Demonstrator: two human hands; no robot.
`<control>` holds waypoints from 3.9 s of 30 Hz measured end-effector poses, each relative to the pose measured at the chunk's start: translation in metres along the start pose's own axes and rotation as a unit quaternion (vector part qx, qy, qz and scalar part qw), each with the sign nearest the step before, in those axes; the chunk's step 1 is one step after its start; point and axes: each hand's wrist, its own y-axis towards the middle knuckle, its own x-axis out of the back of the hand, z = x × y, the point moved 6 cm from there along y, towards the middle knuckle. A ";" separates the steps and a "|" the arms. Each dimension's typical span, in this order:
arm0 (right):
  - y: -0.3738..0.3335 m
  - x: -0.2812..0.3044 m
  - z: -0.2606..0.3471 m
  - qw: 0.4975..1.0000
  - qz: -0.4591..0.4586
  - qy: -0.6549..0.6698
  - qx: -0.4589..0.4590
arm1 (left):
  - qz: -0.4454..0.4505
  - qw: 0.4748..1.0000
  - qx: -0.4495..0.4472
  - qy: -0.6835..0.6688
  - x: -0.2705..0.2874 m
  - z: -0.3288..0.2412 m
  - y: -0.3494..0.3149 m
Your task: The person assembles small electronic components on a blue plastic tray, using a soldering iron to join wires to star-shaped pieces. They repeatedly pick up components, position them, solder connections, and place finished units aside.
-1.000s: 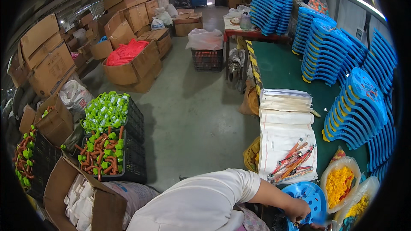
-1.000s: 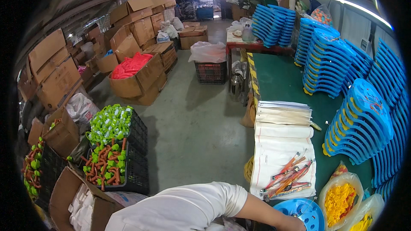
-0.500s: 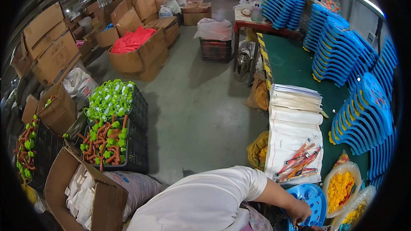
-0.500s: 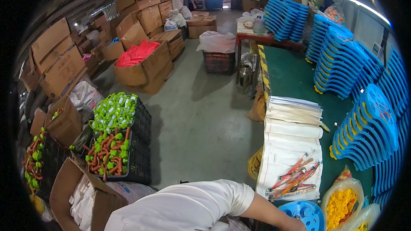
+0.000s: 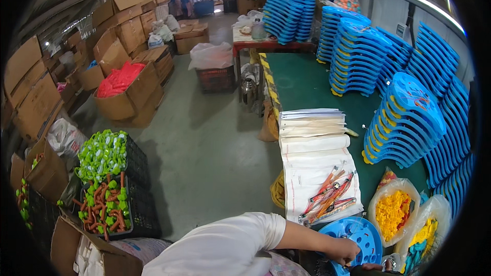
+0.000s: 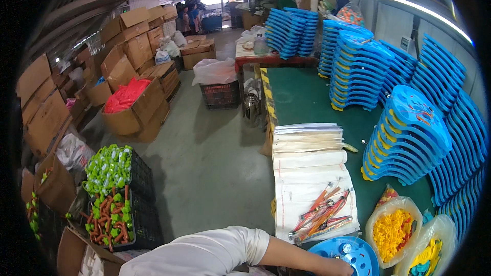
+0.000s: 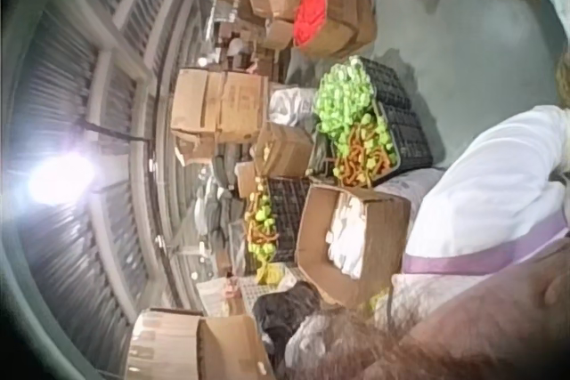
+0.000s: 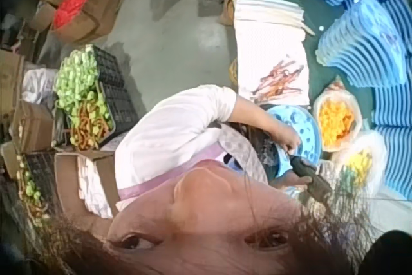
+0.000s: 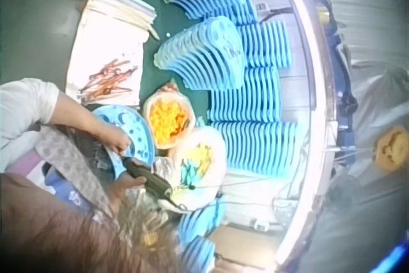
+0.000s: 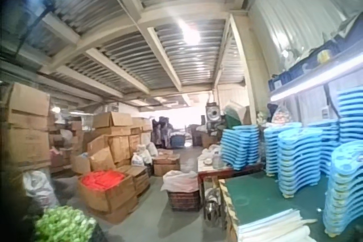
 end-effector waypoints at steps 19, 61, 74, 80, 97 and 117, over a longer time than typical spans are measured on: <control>0.003 0.040 0.016 0.998 -0.061 0.007 0.022 | 0.046 0.995 0.049 0.069 0.023 -0.034 -0.002; 0.024 0.031 -0.006 0.994 0.026 0.094 -0.049 | 0.069 0.989 0.084 0.100 0.073 -0.090 -0.005; 0.026 0.011 0.001 0.992 0.041 0.096 -0.072 | 0.027 0.994 0.093 0.056 0.078 -0.090 -0.007; 0.025 0.008 -0.001 0.993 0.052 0.071 -0.081 | 0.016 0.984 0.147 0.097 0.083 -0.092 -0.012; 0.029 -0.029 -0.012 0.987 0.139 0.069 -0.045 | 0.017 0.982 0.097 0.161 0.095 -0.091 -0.022; 0.017 0.002 -0.011 0.990 0.064 0.103 -0.066 | 0.031 0.988 0.096 0.118 0.098 -0.091 -0.026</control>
